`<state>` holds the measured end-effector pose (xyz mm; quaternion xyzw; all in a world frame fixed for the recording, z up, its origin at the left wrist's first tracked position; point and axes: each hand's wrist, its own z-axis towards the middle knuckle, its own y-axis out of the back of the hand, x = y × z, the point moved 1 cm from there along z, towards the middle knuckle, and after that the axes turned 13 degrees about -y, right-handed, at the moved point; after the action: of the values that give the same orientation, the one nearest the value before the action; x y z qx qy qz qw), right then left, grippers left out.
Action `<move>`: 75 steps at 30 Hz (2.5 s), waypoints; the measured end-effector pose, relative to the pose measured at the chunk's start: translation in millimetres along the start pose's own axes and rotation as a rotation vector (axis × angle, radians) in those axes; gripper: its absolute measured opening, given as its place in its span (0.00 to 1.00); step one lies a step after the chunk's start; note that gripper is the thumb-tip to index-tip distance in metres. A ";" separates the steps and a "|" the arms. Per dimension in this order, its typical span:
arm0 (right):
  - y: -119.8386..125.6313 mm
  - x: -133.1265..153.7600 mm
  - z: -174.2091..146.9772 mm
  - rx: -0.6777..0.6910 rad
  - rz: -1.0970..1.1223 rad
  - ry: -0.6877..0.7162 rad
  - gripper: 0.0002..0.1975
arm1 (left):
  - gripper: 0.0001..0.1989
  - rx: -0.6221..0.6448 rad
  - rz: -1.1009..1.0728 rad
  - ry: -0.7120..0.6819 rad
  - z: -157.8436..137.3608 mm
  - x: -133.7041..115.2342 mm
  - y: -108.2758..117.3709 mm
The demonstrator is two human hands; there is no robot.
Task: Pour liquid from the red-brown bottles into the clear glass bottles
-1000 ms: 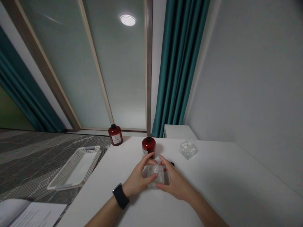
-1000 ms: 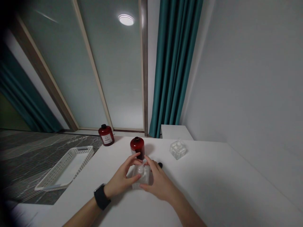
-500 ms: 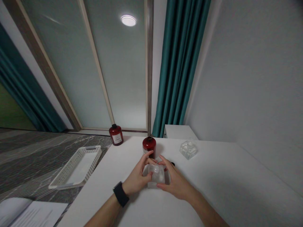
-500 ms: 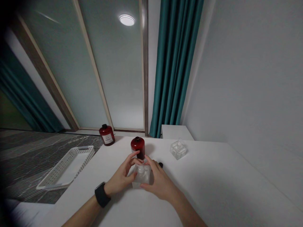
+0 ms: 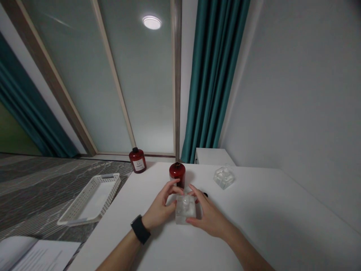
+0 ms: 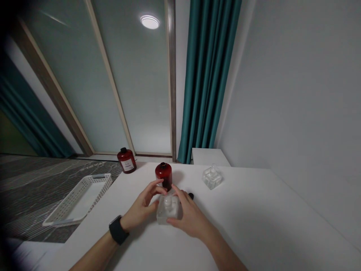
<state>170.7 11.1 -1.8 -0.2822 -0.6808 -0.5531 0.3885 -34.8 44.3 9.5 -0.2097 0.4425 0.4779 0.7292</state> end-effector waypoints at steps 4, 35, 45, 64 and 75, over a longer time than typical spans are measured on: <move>-0.8 -1.7 1.0 -0.005 -0.001 0.005 0.51 | 0.29 0.051 -0.079 0.033 -0.8 2.0 -0.6; -1.3 -3.5 -0.5 -0.011 0.020 0.039 0.51 | 0.32 0.017 -0.147 0.023 0.2 -0.7 6.1; -0.4 -2.2 0.1 0.006 0.008 0.028 0.51 | 0.34 0.013 -0.192 0.037 0.2 1.0 4.2; -1.0 -3.4 -0.5 -0.031 0.018 0.073 0.50 | 0.29 0.032 -0.124 0.018 1.1 -2.9 6.5; -2.2 6.0 -2.7 -0.169 0.013 0.155 0.41 | 0.24 -0.097 -0.024 0.007 4.3 -3.9 8.8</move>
<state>166.2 7.6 2.4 -0.2748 -0.5979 -0.6262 0.4183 -41.2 49.4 16.1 -0.2518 0.4187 0.4893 0.7224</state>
